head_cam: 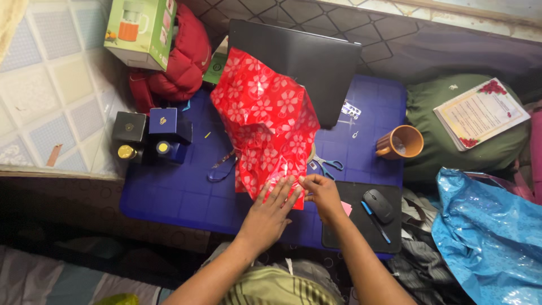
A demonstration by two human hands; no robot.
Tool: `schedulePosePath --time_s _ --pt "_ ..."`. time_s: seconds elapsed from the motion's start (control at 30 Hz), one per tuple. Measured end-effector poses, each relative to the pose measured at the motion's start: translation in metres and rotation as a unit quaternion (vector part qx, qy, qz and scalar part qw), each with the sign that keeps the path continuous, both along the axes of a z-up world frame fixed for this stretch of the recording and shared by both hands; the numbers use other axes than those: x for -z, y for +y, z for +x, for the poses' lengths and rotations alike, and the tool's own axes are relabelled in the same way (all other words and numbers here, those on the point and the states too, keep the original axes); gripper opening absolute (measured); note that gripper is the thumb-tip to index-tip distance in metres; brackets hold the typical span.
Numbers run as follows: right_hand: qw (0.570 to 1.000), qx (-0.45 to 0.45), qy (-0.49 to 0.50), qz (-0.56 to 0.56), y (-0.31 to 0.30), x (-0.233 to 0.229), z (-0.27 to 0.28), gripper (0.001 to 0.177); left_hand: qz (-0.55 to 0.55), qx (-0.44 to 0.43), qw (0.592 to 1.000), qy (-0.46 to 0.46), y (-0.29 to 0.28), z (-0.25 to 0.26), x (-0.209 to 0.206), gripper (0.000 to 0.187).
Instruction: The person wraps a small rectangular box with red floral wrapping paper. They cut the paper with scissors, fold the edges around the box, and secure the folds with clear adhesive tape. The wrapped box remains on the blue table at the end.
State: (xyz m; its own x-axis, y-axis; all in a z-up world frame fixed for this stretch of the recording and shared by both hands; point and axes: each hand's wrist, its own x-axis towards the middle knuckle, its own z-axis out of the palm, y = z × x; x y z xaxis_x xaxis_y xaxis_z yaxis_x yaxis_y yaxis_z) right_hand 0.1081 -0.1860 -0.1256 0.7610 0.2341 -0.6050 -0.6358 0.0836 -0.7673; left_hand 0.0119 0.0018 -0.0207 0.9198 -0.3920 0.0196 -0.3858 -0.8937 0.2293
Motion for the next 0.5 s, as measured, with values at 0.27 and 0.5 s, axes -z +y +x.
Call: schedulePosePath --time_s 0.27,0.5 --pt "0.999 0.034 0.041 -0.001 0.008 -0.003 0.001 0.012 -0.031 -0.025 0.998 0.045 -0.002 0.018 0.013 0.079" --pt "0.998 0.035 0.047 0.025 0.004 -0.004 -0.001 0.013 -0.012 -0.008 0.999 -0.042 0.009 0.018 0.012 0.081"
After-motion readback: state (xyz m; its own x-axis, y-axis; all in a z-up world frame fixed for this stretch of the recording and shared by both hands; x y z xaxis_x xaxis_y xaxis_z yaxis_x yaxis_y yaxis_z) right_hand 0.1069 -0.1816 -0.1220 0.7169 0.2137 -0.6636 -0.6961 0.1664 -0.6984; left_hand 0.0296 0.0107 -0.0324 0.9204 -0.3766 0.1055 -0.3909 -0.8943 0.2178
